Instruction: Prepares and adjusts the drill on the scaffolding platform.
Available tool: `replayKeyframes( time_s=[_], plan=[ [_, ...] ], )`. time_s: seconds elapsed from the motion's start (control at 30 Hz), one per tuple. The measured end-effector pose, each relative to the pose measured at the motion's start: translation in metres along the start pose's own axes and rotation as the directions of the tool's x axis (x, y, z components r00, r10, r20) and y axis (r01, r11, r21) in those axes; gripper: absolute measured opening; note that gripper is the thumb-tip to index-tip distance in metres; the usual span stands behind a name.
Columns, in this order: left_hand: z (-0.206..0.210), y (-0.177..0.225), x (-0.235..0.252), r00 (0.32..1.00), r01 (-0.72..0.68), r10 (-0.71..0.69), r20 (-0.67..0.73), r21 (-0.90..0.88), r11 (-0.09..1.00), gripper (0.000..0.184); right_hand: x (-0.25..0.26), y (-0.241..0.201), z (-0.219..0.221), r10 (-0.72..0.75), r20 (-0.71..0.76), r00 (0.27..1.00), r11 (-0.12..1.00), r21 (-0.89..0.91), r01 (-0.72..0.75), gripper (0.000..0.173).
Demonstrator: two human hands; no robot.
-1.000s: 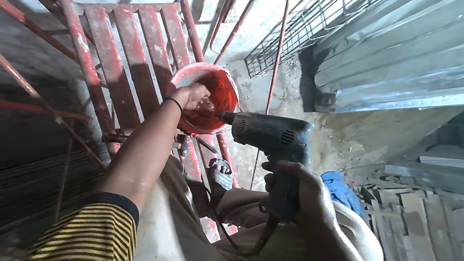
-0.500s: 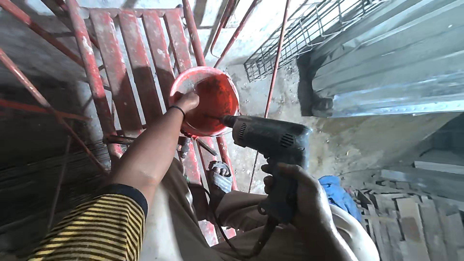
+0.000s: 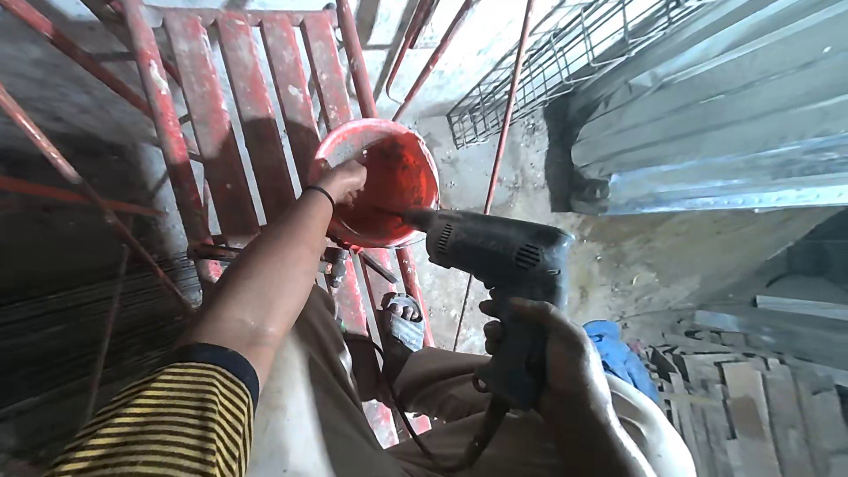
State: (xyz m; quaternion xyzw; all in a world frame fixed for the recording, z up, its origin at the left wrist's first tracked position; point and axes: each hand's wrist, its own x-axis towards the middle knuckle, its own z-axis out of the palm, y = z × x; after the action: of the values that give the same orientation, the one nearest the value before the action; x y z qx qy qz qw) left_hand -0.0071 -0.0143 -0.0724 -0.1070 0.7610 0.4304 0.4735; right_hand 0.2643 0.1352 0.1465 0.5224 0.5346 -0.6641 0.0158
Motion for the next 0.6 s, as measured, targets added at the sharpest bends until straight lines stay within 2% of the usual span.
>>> replayKeyframes(
  time_s=[0.1, 0.2, 0.27, 0.33, 0.4, 0.47, 0.6],
  plan=[
    [-0.003, -0.006, -0.006, 0.995, -0.053, 0.065, -0.075, 0.151, 0.987, 0.043, -0.001, 0.0, 0.001, 0.0, -0.004, 1.0, 1.0, -0.001, 0.0, 0.024],
    [0.001, -0.012, -0.006, 0.987, -0.135, 0.153, -0.049, 0.266, 0.954, 0.043, -0.001, 0.0, 0.002, 0.007, -0.007, 1.0, 1.0, -0.003, -0.007, 0.023],
    [0.004, -0.01, -0.002, 0.992, -0.125, 0.127, -0.001, 0.143, 0.982, 0.037, -0.001, 0.0, 0.001, 0.001, 0.001, 1.0, 1.0, -0.007, -0.001, 0.024],
    [0.005, 0.003, -0.005, 0.987, -0.046, 0.067, 0.146, -0.142, 0.989, 0.033, 0.0, 0.0, 0.0, -0.002, 0.0, 1.0, 1.0, -0.014, 0.002, 0.025],
    [0.009, 0.018, -0.016, 0.955, -0.005, 0.085, 0.283, -0.274, 0.962, 0.03, 0.0, 0.0, -0.001, 0.0, -0.005, 1.0, 1.0, -0.019, 0.0, 0.026],
    [0.018, 0.024, -0.023, 0.971, -0.02, 0.059, 0.233, -0.165, 0.986, 0.024, 0.001, 0.0, -0.001, 0.007, -0.003, 1.0, 1.0, -0.025, -0.008, 0.026],
    [0.018, 0.011, -0.011, 0.993, -0.114, 0.106, 0.054, 0.174, 0.978, 0.033, 0.001, -0.002, -0.001, 0.006, -0.005, 1.0, 1.0, -0.022, -0.006, 0.024]
  ],
)
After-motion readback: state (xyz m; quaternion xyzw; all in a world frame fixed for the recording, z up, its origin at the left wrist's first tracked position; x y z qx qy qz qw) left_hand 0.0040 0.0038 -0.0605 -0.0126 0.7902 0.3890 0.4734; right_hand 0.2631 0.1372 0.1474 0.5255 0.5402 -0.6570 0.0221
